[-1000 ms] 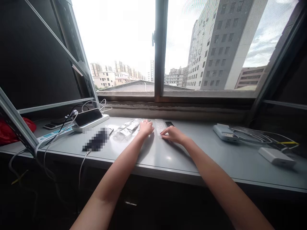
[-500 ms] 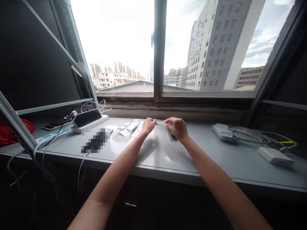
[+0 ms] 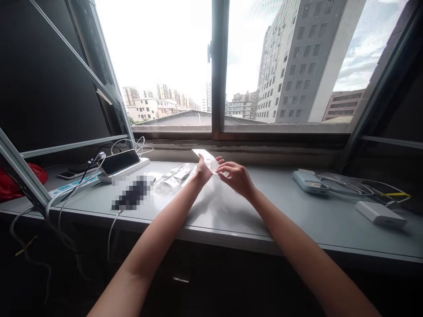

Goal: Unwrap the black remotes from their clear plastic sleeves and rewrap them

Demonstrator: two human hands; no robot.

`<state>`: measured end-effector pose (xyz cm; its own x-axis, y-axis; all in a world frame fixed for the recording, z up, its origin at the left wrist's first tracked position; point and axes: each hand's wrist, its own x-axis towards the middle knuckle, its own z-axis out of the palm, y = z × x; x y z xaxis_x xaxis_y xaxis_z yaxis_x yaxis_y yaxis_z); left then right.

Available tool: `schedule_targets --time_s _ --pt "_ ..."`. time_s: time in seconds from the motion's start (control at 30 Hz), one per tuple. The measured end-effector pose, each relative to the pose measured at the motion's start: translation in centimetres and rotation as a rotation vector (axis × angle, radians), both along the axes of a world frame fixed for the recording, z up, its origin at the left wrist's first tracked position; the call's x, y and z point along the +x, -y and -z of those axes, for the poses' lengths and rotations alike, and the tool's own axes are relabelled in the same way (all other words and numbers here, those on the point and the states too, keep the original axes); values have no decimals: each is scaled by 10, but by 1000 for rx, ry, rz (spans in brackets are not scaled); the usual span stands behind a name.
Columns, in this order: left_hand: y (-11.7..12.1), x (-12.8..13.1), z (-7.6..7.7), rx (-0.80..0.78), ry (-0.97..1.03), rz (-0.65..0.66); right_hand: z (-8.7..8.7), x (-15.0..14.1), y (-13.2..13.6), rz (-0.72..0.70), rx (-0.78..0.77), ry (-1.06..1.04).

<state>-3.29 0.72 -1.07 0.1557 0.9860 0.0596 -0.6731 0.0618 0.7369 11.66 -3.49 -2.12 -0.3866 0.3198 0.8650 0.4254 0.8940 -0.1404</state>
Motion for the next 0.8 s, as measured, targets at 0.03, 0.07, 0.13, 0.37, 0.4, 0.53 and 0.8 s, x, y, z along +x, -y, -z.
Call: schedule_targets --time_s 0.03,0.07,0.13,0.37,0.4,0.53,0.8 --pt "1 -1 -1 -16 34 -38 0 -1 1 7 5 8" --pt "3 -2 -3 -37 58 -83 0 -2 2 15 9 17" --pt "5 -3 -6 -75 86 -149 1 -3 5 25 18 35" --pt "6 -6 -8 -67 185 -271 3 -9 11 36 82 74" --pt "6 -6 -8 -65 190 -290 4 -10 11 47 78 79" --pt "5 -8 -7 -68 109 -286 11 -15 10 135 43 112" --pt "6 -4 -4 41 -30 -160 17 -16 1 170 9 159"
